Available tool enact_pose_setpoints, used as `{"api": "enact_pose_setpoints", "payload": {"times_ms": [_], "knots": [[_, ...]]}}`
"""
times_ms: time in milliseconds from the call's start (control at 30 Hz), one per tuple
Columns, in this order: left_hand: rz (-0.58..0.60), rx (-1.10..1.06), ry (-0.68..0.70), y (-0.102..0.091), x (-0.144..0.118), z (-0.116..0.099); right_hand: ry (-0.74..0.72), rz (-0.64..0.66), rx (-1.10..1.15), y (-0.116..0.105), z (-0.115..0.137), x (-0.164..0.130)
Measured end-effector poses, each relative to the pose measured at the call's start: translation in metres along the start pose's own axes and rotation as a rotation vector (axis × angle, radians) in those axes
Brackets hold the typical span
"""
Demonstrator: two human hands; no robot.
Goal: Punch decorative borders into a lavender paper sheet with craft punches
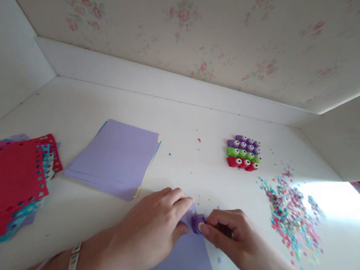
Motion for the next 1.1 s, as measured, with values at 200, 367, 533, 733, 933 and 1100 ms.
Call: {"api": "enact_pose_setpoints", "payload": {"times_ms": [200,367,533,733,933,1100], "knots": [[0.01,0.013,0.002,0.0,0.002,-0.001,-0.018,-0.013,-0.029,0.0,0.001,0.0],[0.012,0.017,0.001,0.0,0.001,-0.002,-0.014,0.015,-0.016,-0.001,-0.001,0.001],[0.007,0.04,0.006,0.001,0.0,-0.002,0.041,0.084,-0.012,-0.003,-0.001,0.003],[0.015,0.042,0.019,-0.001,-0.001,-0.005,0.066,0.155,-0.12,-0.013,0.011,0.012],[0.02,0.032,0.013,0.001,0.0,-0.003,0.097,0.206,-0.279,-0.021,0.026,0.019],[-0.047,0.025,0.017,-0.004,0.0,-0.014,0.133,0.201,-0.295,-0.024,0.029,0.018]]}}
Point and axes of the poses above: each hand's wrist, its own x-axis towards the middle knuckle, its own y-axis out of the palm, z = x × y, the point moved 3 cm from there along x, towards the middle knuckle, and after that the axes turned 9 degrees about -x, right-handed, at the moved point
